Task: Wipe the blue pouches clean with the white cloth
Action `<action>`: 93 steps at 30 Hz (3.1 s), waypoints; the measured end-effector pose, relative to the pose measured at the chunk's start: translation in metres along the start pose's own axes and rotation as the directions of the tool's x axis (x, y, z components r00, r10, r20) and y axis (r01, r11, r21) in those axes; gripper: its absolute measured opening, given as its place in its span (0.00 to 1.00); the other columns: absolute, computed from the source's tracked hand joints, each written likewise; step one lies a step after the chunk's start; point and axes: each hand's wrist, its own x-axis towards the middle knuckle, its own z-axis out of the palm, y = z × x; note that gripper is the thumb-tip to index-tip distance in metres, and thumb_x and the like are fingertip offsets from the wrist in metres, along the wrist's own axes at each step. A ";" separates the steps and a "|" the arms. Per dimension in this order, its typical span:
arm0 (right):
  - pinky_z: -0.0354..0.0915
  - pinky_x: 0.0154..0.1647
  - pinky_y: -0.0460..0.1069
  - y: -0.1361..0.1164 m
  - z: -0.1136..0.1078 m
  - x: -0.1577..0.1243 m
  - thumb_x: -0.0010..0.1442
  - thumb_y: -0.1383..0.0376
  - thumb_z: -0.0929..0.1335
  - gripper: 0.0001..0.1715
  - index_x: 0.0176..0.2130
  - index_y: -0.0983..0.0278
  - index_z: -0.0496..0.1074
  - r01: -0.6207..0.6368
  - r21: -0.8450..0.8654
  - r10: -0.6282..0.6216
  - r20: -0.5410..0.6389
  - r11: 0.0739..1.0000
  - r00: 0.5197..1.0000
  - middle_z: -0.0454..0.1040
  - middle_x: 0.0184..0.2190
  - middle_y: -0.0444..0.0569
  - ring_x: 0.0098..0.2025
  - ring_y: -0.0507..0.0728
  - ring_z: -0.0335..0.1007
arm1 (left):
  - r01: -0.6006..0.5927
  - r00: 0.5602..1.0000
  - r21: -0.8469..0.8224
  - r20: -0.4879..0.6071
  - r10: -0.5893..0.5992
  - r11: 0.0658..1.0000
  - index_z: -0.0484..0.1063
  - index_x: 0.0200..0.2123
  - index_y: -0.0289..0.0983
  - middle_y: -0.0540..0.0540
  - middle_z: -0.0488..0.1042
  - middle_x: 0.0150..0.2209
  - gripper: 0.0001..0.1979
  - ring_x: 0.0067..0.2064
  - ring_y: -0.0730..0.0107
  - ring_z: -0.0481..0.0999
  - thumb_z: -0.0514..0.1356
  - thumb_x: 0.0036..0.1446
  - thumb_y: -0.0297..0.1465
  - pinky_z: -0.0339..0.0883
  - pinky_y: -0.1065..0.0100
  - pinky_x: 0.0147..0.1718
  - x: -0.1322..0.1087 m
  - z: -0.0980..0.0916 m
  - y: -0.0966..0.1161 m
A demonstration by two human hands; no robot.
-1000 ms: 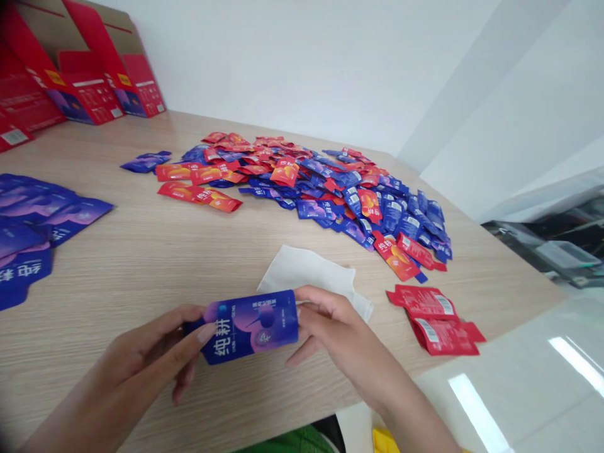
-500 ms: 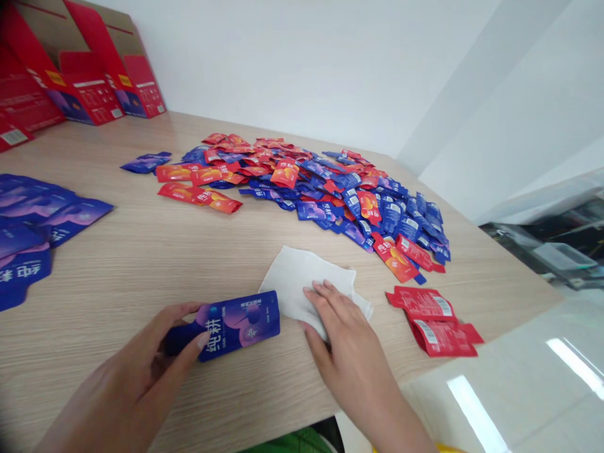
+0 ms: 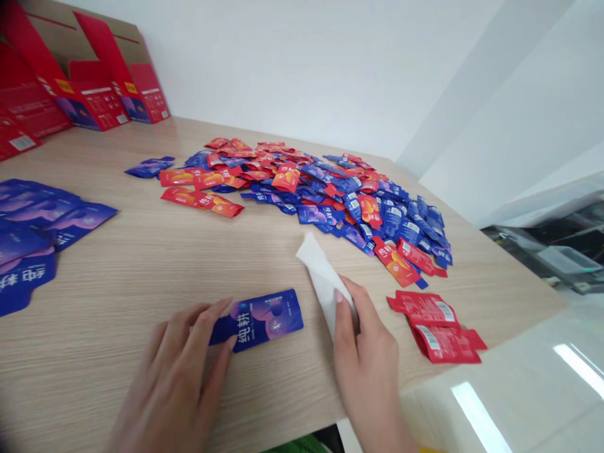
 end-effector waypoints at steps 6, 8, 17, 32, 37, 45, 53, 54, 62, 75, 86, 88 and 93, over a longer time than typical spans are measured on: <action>0.82 0.56 0.62 -0.034 0.027 -0.029 0.76 0.62 0.62 0.23 0.64 0.48 0.75 0.202 0.208 -0.222 0.078 0.957 0.972 0.83 0.59 0.45 0.59 0.65 0.83 | -0.308 0.946 0.258 -0.022 0.324 0.916 0.65 0.70 0.31 0.38 0.80 0.63 0.29 0.59 0.57 0.81 0.57 0.68 0.34 0.78 0.61 0.53 -0.036 0.017 -0.013; 0.78 0.65 0.63 -0.044 0.039 -0.036 0.74 0.69 0.60 0.29 0.67 0.51 0.73 0.367 0.258 -0.410 0.133 0.894 0.903 0.79 0.65 0.45 0.67 0.62 0.77 | -0.368 0.922 0.317 0.001 0.388 0.874 0.66 0.69 0.28 0.34 0.78 0.66 0.30 0.63 0.56 0.79 0.56 0.67 0.34 0.77 0.62 0.55 -0.045 0.027 -0.016; 0.68 0.73 0.68 -0.018 0.049 -0.031 0.69 0.77 0.60 0.36 0.71 0.62 0.70 0.550 0.151 -0.569 0.292 0.821 0.769 0.71 0.71 0.52 0.74 0.64 0.67 | -0.421 0.892 0.425 0.036 0.450 0.801 0.66 0.68 0.22 0.31 0.78 0.65 0.31 0.62 0.53 0.81 0.56 0.65 0.33 0.80 0.60 0.53 -0.035 0.026 -0.007; 0.68 0.74 0.57 -0.042 0.059 -0.049 0.65 0.80 0.60 0.46 0.77 0.62 0.59 0.670 0.248 -0.714 0.285 0.699 0.640 0.69 0.73 0.48 0.76 0.56 0.63 | -0.412 0.903 0.471 0.099 0.418 0.780 0.71 0.66 0.31 0.37 0.81 0.62 0.28 0.64 0.54 0.78 0.52 0.66 0.32 0.73 0.57 0.61 -0.051 0.033 -0.015; 0.68 0.74 0.62 -0.004 0.048 -0.038 0.63 0.82 0.59 0.44 0.73 0.64 0.66 0.620 0.067 -0.610 0.289 0.782 0.738 0.68 0.73 0.51 0.75 0.59 0.65 | -0.378 0.913 0.491 0.058 0.403 0.785 0.66 0.68 0.22 0.32 0.77 0.66 0.30 0.68 0.53 0.75 0.53 0.68 0.33 0.68 0.57 0.63 -0.044 0.029 -0.008; 0.72 0.70 0.64 -0.008 0.026 -0.024 0.78 0.66 0.61 0.27 0.70 0.60 0.71 0.379 0.052 -0.383 0.148 0.924 0.912 0.73 0.70 0.53 0.71 0.62 0.72 | -0.356 0.915 0.482 0.006 0.404 0.800 0.66 0.67 0.20 0.30 0.77 0.66 0.30 0.66 0.52 0.77 0.53 0.69 0.33 0.66 0.55 0.64 -0.041 0.030 -0.003; 0.65 0.76 0.61 -0.027 0.055 -0.035 0.67 0.80 0.59 0.38 0.70 0.65 0.70 0.611 0.176 -0.631 0.330 0.772 0.702 0.71 0.72 0.51 0.76 0.59 0.64 | -0.376 0.916 0.471 0.060 0.396 0.798 0.69 0.65 0.22 0.30 0.78 0.65 0.28 0.66 0.51 0.77 0.52 0.69 0.33 0.66 0.55 0.64 -0.041 0.024 -0.003; 0.66 0.76 0.63 -0.016 0.050 -0.031 0.67 0.79 0.59 0.38 0.71 0.64 0.70 0.580 0.139 -0.591 0.321 0.802 0.740 0.71 0.72 0.52 0.75 0.60 0.65 | -0.381 0.914 0.474 0.060 0.402 0.794 0.67 0.67 0.21 0.30 0.77 0.65 0.29 0.66 0.51 0.77 0.52 0.69 0.32 0.67 0.55 0.64 -0.040 0.023 -0.002; 0.70 0.72 0.62 -0.016 0.042 -0.033 0.74 0.74 0.60 0.34 0.74 0.59 0.66 0.493 0.130 -0.510 0.221 0.860 0.831 0.70 0.72 0.51 0.74 0.60 0.67 | -0.356 0.924 0.466 0.046 0.380 0.810 0.66 0.67 0.19 0.29 0.76 0.66 0.29 0.67 0.50 0.76 0.52 0.69 0.32 0.67 0.54 0.64 -0.040 0.021 0.005; 0.69 0.73 0.63 0.000 0.024 -0.012 0.77 0.68 0.61 0.28 0.71 0.59 0.71 0.352 0.110 -0.367 0.186 0.930 0.911 0.73 0.71 0.52 0.73 0.62 0.69 | -0.345 0.927 0.453 0.025 0.375 0.822 0.63 0.69 0.17 0.27 0.76 0.66 0.32 0.67 0.47 0.75 0.54 0.68 0.33 0.66 0.54 0.64 -0.039 0.020 0.004; 0.63 0.76 0.68 0.006 0.041 -0.011 0.70 0.78 0.59 0.39 0.73 0.58 0.68 0.484 0.166 -0.511 0.317 0.859 0.799 0.69 0.73 0.52 0.75 0.62 0.65 | -0.393 0.910 0.447 0.063 0.409 0.804 0.67 0.68 0.21 0.33 0.78 0.65 0.30 0.69 0.50 0.72 0.53 0.69 0.33 0.64 0.54 0.67 -0.041 0.023 0.001; 0.65 0.74 0.69 0.016 0.031 -0.003 0.74 0.73 0.61 0.33 0.72 0.61 0.70 0.424 0.091 -0.433 0.248 0.901 0.867 0.71 0.71 0.56 0.73 0.64 0.68 | -0.352 0.929 0.427 0.051 0.367 0.833 0.66 0.68 0.21 0.32 0.76 0.67 0.30 0.70 0.49 0.72 0.53 0.69 0.33 0.64 0.53 0.68 -0.042 0.026 0.004; 0.64 0.76 0.59 -0.026 0.042 -0.024 0.75 0.75 0.59 0.34 0.74 0.60 0.66 0.482 0.231 -0.532 0.278 0.845 0.800 0.67 0.75 0.51 0.76 0.57 0.63 | -0.363 0.925 0.412 0.048 0.378 0.836 0.67 0.68 0.21 0.29 0.75 0.68 0.30 0.69 0.48 0.73 0.51 0.70 0.34 0.63 0.52 0.68 -0.049 0.032 0.002</action>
